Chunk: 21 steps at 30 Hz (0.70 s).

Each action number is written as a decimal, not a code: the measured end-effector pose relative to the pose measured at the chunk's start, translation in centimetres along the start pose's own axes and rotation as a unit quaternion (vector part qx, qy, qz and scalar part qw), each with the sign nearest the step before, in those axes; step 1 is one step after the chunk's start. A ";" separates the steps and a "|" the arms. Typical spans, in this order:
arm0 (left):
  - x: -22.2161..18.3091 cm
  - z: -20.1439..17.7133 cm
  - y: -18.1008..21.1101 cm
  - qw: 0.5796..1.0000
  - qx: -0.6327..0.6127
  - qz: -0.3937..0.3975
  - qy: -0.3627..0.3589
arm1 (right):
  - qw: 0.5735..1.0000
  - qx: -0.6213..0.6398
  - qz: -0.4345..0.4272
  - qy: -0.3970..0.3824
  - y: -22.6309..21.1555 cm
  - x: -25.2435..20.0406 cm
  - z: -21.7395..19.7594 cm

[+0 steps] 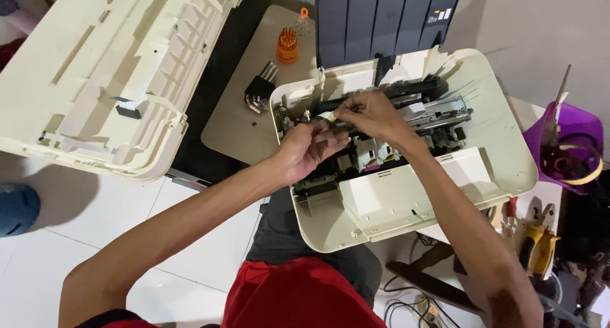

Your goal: Repairing the internal components of a disassembled printer by adjusting wires and parts

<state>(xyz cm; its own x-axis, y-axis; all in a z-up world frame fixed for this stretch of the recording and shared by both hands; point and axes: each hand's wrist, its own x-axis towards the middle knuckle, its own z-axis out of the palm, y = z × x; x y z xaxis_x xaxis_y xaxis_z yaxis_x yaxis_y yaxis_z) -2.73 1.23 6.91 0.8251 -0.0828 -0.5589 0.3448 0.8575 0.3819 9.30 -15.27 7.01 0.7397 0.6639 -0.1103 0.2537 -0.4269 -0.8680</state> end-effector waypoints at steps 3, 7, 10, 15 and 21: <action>0.9 -1.3 0.5 0.995 0.038 -0.085 -0.032 | 0.995 0.069 0.071 -0.008 -0.2 0.1 0.4; -5.1 2.3 4.6 0.982 0.162 -0.073 -0.072 | 0.994 0.071 0.078 -0.011 0.9 0.3 0.1; -6.1 2.7 7.5 0.826 0.529 0.145 -0.132 | 0.993 0.087 0.071 -0.031 -0.9 -0.5 0.1; 1.2 -1.5 8.6 0.392 0.773 0.447 -0.222 | 0.982 0.158 0.104 -0.027 -1.0 -0.6 0.7; -0.5 2.1 9.4 0.357 0.817 0.402 -0.209 | 0.983 0.153 0.096 -0.044 0.2 -0.3 0.8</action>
<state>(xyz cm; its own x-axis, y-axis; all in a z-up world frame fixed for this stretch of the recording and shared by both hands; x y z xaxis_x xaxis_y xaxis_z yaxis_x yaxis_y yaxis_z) 0.99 8.24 12.32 0.8282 -0.5046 0.2437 -0.5597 -0.7224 0.4061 8.62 -15.04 6.49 0.6951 0.6456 -0.3164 -0.0943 -0.3544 -0.9303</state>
